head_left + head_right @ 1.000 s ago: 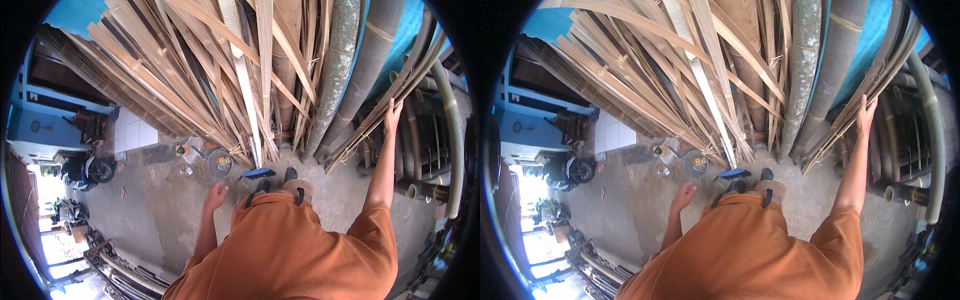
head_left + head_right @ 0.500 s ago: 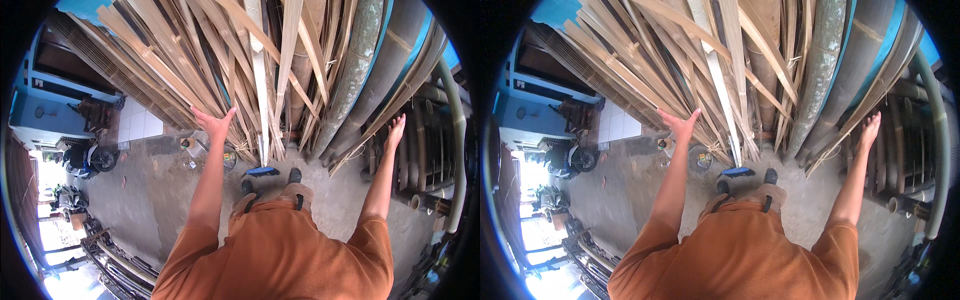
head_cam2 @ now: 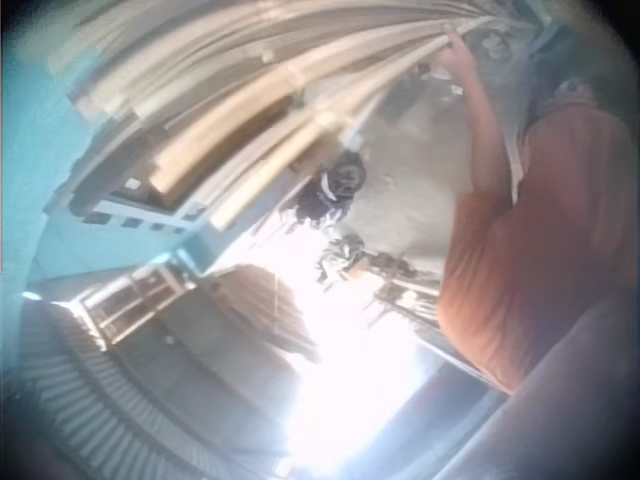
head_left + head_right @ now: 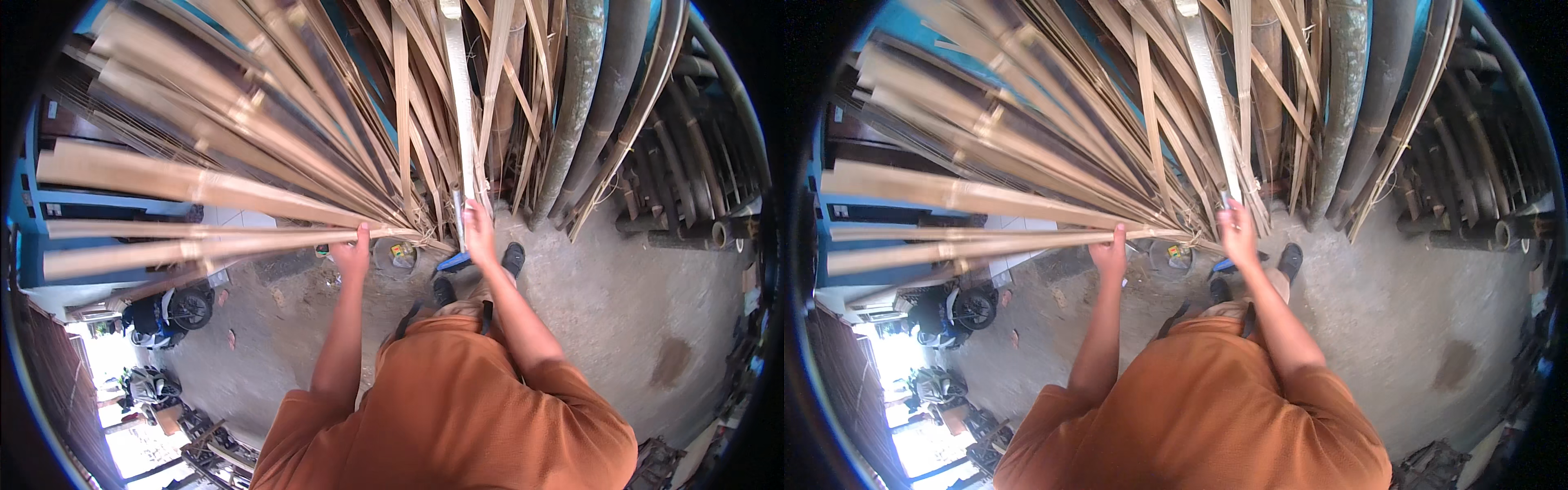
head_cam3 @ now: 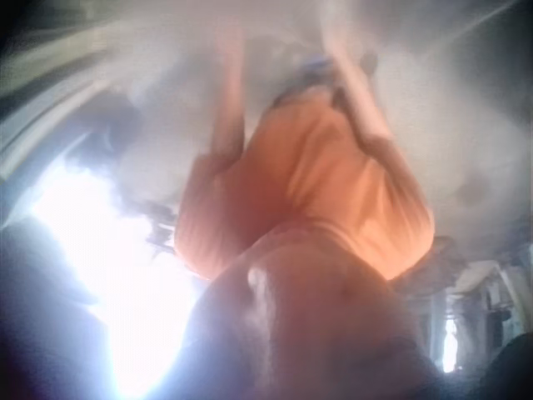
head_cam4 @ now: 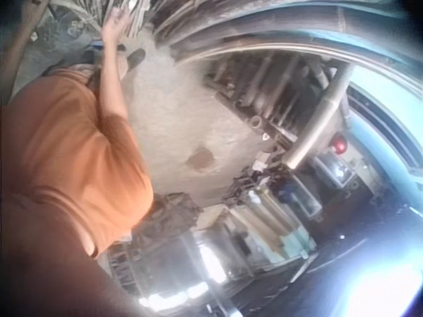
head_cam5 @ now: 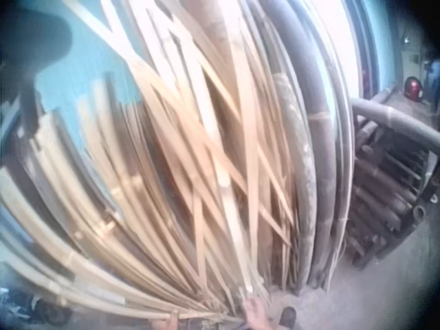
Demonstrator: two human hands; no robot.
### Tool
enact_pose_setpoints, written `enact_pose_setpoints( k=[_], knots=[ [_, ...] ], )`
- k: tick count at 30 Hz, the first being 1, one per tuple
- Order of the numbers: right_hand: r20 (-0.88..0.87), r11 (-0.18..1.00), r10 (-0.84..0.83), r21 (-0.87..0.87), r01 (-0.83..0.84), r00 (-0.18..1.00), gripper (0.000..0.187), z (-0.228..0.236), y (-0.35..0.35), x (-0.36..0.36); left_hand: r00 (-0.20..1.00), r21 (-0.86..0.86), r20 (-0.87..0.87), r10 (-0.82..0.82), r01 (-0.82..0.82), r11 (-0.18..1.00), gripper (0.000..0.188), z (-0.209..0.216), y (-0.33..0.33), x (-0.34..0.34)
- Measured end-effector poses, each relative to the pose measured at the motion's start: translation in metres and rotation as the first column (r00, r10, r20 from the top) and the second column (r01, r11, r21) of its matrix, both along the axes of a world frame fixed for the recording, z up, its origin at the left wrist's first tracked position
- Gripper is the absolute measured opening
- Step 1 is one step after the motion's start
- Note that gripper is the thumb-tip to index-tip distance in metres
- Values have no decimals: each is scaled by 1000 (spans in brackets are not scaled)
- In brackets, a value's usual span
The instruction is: The person cuts a yellow string binding a bundle of bamboo strips using a knife, then gathers and stacks the strips against a wall. The person repeatedly picks up and places bundles of bamboo strips, organizing them in the workshop.
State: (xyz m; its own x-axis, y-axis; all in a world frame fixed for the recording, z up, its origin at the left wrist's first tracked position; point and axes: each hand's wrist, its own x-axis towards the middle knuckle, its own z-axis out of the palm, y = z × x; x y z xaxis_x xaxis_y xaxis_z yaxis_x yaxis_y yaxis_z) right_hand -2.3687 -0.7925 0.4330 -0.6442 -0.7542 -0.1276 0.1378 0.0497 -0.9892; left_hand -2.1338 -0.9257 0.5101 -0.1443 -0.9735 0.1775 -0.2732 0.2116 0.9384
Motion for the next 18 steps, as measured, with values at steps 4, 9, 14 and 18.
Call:
enact_pose_setpoints(
  k=[4, 9, 14, 18],
  knots=[
    [-374, 943, 167, -209, -258, 912, 71, 33, -80, 51, 986, 56, 159, -58, 50, 997, 70, 10, 32, 35],
    [-73, 713, 559, -466, -524, 826, 84, 84, -86, 97, 971, -199, -134, -199, 170, 965, 96, 62, 53, 85],
    [-489, 612, 590, -249, -751, 642, 93, 89, -56, 148, 530, -101, -810, -251, 295, 950, 85, 165, 44, 111],
    [-577, 642, 551, -168, -748, 603, 111, 109, -42, 192, 768, 7, -635, -85, 115, 993, 46, 173, 30, 115]
  ],
)
